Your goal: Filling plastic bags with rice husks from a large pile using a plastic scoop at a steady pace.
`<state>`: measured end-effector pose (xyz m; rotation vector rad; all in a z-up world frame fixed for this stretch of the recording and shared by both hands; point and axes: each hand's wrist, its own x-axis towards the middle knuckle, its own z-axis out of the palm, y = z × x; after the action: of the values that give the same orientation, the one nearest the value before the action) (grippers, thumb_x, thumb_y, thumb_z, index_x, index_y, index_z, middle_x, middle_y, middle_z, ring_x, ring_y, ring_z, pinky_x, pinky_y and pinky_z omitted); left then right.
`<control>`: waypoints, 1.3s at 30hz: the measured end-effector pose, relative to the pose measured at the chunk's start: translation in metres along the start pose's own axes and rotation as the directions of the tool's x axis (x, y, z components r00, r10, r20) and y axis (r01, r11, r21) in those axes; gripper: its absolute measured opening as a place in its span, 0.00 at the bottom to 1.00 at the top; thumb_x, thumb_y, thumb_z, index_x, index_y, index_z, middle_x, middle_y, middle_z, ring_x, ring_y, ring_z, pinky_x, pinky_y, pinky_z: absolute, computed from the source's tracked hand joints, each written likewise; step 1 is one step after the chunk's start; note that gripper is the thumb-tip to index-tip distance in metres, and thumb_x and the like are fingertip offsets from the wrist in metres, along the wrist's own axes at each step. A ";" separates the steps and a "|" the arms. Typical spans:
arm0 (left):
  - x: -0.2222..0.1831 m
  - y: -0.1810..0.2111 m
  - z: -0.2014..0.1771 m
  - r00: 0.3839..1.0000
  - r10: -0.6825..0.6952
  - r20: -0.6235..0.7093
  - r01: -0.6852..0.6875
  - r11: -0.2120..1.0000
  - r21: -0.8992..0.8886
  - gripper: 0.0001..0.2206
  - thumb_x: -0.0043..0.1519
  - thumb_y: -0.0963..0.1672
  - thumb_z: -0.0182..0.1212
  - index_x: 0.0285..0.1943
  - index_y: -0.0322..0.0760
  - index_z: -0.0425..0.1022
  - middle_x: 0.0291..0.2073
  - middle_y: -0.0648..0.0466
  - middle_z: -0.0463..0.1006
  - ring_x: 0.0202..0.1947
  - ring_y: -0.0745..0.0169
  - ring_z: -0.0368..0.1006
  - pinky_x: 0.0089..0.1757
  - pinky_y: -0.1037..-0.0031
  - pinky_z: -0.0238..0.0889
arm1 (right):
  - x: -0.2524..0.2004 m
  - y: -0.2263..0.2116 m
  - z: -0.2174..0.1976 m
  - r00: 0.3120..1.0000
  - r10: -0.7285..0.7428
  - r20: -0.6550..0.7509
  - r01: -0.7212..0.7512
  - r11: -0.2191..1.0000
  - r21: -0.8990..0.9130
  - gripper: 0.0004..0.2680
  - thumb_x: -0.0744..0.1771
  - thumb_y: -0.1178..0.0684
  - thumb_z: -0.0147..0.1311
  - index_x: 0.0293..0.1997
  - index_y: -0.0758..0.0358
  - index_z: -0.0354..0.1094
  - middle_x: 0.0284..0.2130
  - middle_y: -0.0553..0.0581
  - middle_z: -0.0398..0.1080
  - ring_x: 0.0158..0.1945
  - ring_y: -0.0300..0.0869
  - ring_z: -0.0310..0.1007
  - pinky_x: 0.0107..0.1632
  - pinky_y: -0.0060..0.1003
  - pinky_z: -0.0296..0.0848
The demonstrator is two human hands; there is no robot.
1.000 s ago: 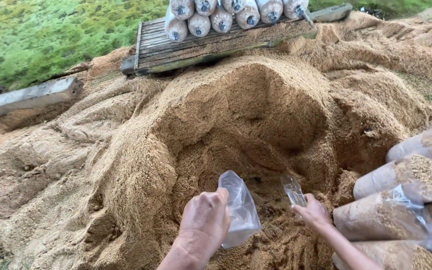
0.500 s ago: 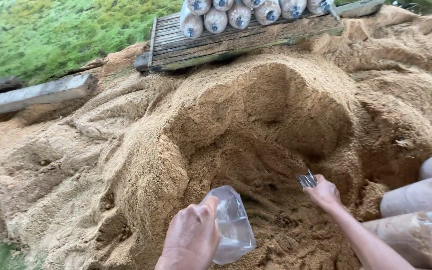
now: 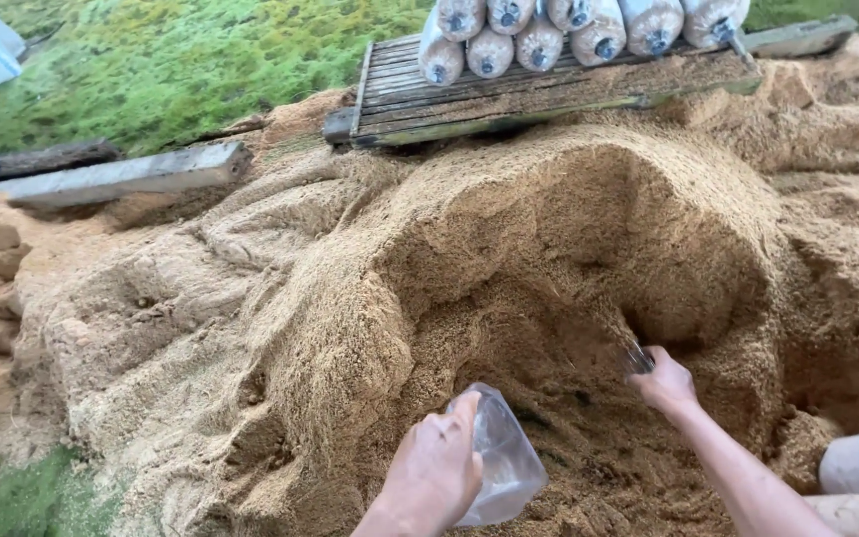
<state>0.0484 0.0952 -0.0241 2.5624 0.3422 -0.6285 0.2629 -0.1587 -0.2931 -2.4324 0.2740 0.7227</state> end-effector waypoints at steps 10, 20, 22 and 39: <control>0.017 0.016 0.007 0.998 0.002 0.070 0.001 0.999 -0.040 0.20 0.61 0.34 0.48 0.63 0.33 0.59 0.45 0.37 0.78 0.39 0.45 0.79 0.41 0.65 0.79 | -0.086 -0.027 -0.074 0.984 -0.076 0.164 0.068 0.996 0.056 0.24 0.63 0.63 0.60 0.67 0.55 0.59 0.49 0.69 0.75 0.31 0.45 0.71 0.28 0.33 0.64; 0.032 0.023 0.029 0.993 0.104 -0.049 -0.100 0.992 0.074 0.11 0.65 0.38 0.53 0.55 0.27 0.64 0.34 0.42 0.79 0.28 0.55 0.77 0.32 0.73 0.77 | -0.169 -0.056 -0.146 0.926 -0.183 0.331 0.063 0.938 0.342 0.22 0.62 0.72 0.59 0.63 0.64 0.67 0.51 0.76 0.75 0.47 0.63 0.74 0.51 0.62 0.76; 0.032 0.028 0.032 0.985 0.160 -0.068 -0.153 0.983 0.100 0.13 0.65 0.42 0.58 0.55 0.28 0.65 0.32 0.44 0.80 0.27 0.57 0.78 0.31 0.71 0.77 | -0.181 -0.059 -0.153 0.897 -0.219 0.384 0.028 0.895 0.444 0.26 0.60 0.76 0.59 0.64 0.67 0.66 0.44 0.82 0.73 0.38 0.64 0.71 0.42 0.56 0.73; -0.004 0.033 0.018 0.988 0.144 -0.065 -0.152 0.978 -0.145 0.19 0.57 0.40 0.65 0.58 0.47 0.75 0.47 0.50 0.80 0.42 0.64 0.78 0.46 0.73 0.75 | -0.308 -0.137 -0.107 0.798 -0.518 0.308 0.564 0.460 -0.686 0.08 0.67 0.54 0.50 0.51 0.55 0.66 0.40 0.52 0.67 0.34 0.37 0.71 0.37 0.27 0.79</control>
<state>0.0502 0.0573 -0.0232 2.4370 0.2058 -0.4622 0.1002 -0.1013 0.0159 -2.9756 -1.0336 0.6674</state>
